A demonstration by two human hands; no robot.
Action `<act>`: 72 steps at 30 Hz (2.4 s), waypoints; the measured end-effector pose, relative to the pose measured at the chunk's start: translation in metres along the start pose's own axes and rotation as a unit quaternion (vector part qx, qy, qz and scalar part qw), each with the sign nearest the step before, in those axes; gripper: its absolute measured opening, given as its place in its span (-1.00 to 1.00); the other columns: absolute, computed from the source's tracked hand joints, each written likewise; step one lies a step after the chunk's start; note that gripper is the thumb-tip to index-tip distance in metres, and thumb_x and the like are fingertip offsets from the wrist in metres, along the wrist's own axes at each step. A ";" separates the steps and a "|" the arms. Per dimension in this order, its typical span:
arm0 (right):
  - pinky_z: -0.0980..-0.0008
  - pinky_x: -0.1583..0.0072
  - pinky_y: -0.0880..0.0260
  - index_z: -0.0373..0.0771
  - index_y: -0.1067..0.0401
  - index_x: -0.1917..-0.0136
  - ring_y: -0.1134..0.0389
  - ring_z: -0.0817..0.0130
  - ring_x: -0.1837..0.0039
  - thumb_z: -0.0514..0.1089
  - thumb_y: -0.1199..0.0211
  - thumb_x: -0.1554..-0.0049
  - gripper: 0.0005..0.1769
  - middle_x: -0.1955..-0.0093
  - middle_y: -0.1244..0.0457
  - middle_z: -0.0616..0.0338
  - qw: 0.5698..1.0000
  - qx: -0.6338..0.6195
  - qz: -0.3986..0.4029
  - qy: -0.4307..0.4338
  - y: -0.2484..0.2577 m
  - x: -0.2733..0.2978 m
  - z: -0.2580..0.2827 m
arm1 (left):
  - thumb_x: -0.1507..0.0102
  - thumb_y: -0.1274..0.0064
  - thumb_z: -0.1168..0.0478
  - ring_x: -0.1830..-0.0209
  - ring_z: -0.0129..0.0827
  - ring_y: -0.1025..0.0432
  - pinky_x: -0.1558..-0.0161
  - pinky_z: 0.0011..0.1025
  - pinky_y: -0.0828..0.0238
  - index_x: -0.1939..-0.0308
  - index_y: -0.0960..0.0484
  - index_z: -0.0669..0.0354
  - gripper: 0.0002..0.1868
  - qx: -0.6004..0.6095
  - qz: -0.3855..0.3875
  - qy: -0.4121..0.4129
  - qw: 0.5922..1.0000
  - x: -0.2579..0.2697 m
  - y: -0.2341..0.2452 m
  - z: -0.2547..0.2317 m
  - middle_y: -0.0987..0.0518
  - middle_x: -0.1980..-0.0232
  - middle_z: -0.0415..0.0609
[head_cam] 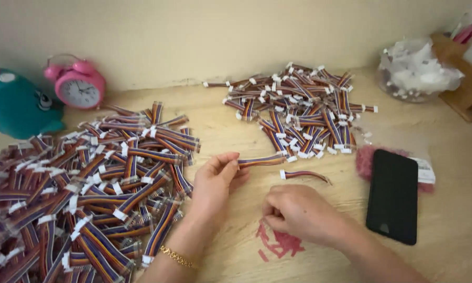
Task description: Assembling small ribbon cables by manually attaching white plastic connectors to the ends.
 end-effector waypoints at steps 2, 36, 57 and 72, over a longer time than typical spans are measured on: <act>0.28 0.17 -0.25 0.01 -0.44 0.35 -0.34 0.29 0.22 -0.07 -0.26 0.07 -0.95 0.33 -0.33 0.37 1.000 0.005 0.001 -0.006 0.002 -0.002 -0.003 | -0.28 0.06 0.43 0.18 -0.16 -0.54 0.04 -0.33 -0.59 0.06 -0.54 0.37 -0.83 0.011 0.001 0.000 1.000 -0.004 0.001 0.002 -0.51 0.16 0.11; 0.27 0.09 -0.21 0.12 -0.53 0.20 -0.29 0.28 0.19 0.10 -0.46 0.12 -0.79 0.33 -0.19 0.37 0.993 -0.057 0.063 0.087 0.002 0.012 0.046 | -0.26 0.02 0.42 0.24 -0.23 -0.53 0.13 -0.39 -0.59 0.09 -0.57 0.33 -0.84 -0.005 0.023 -0.035 0.999 -0.015 0.004 0.011 -0.54 0.18 0.08; 0.41 0.09 -0.26 -0.02 -0.33 0.34 -0.29 0.38 0.22 -0.22 -0.25 0.04 -0.85 0.39 -0.24 0.38 0.990 -0.133 0.014 0.043 0.011 0.010 0.044 | -0.27 0.04 0.40 0.31 -0.25 -0.53 0.15 -0.44 -0.56 0.08 -0.59 0.27 -0.82 -0.055 0.016 -0.004 0.998 -0.009 0.001 0.008 -0.60 0.27 0.13; 0.45 0.06 -0.34 -0.03 -0.41 0.05 -0.43 0.51 0.15 -0.12 -0.14 -0.12 -0.89 0.19 -0.43 0.40 0.955 -0.171 -0.172 -0.171 0.077 -0.027 -0.032 | -0.16 -0.08 0.33 0.32 -0.47 -0.43 0.14 -0.54 -0.39 0.12 -0.77 0.25 -0.75 -0.192 0.084 -0.001 0.978 0.028 -0.030 -0.027 -0.67 0.32 -0.06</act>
Point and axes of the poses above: each hand's wrist, its own x-axis away from the middle knuckle, its own y-axis out of the back of the hand, z = x × y, the point moved 10 cm from there along -x, towards the middle knuckle
